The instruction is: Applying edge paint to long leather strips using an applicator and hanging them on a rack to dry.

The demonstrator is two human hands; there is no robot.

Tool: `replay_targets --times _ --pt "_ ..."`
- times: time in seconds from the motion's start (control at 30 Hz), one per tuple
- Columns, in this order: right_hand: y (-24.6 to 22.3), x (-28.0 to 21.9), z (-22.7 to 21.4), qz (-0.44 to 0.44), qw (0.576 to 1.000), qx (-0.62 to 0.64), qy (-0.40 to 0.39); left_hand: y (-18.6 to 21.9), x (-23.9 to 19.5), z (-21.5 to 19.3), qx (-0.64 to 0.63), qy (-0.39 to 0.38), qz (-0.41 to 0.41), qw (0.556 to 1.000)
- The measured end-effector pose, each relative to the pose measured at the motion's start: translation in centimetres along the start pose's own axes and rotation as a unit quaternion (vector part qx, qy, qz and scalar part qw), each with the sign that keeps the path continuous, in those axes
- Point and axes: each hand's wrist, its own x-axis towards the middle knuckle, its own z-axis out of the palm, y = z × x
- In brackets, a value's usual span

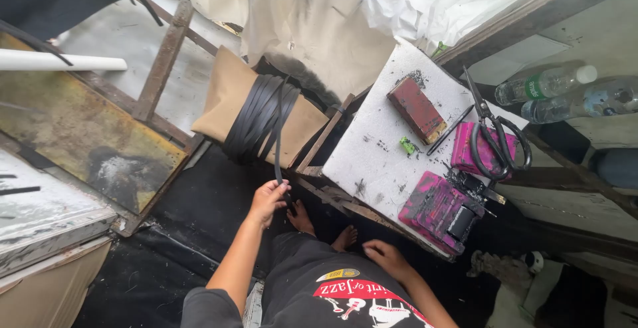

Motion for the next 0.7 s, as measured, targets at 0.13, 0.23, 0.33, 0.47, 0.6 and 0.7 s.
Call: replay_targets --times 0.13,0.23,0.33,0.47,0.6,0.7 --pt "-8.6 0.7 0.5 -0.170 0.978 0.100 -0.066 0.6 -5.4 3.4 -0.082 -0.046 0.016 0.995" --pt "-18.0 -2.9 0.5 -0.265 0.956 -0.091 -0.082 0.4 -8.5 6.3 -0.184 -0.095 0.048 0.977" --pt "-20.4 -4.4 1.4 -0.206 0.965 -0.012 -0.163 -0.1 -10.5 8.8 -0.224 -0.110 0.061 0.966" --pt "-8.6 1.2 0.8 -0.154 0.962 0.053 -0.217 0.2 -11.8 10.9 -0.186 -0.020 0.131 0.974" --pt "-5.9 -3.1 -3.2 -0.218 0.962 -0.043 -0.156 3.2 -14.0 12.2 -0.179 0.063 0.156 0.970" --pt "-1.4 -4.7 -5.3 -0.166 0.979 -0.035 -0.110 5.5 -15.4 12.3 -0.161 0.084 0.188 0.965"
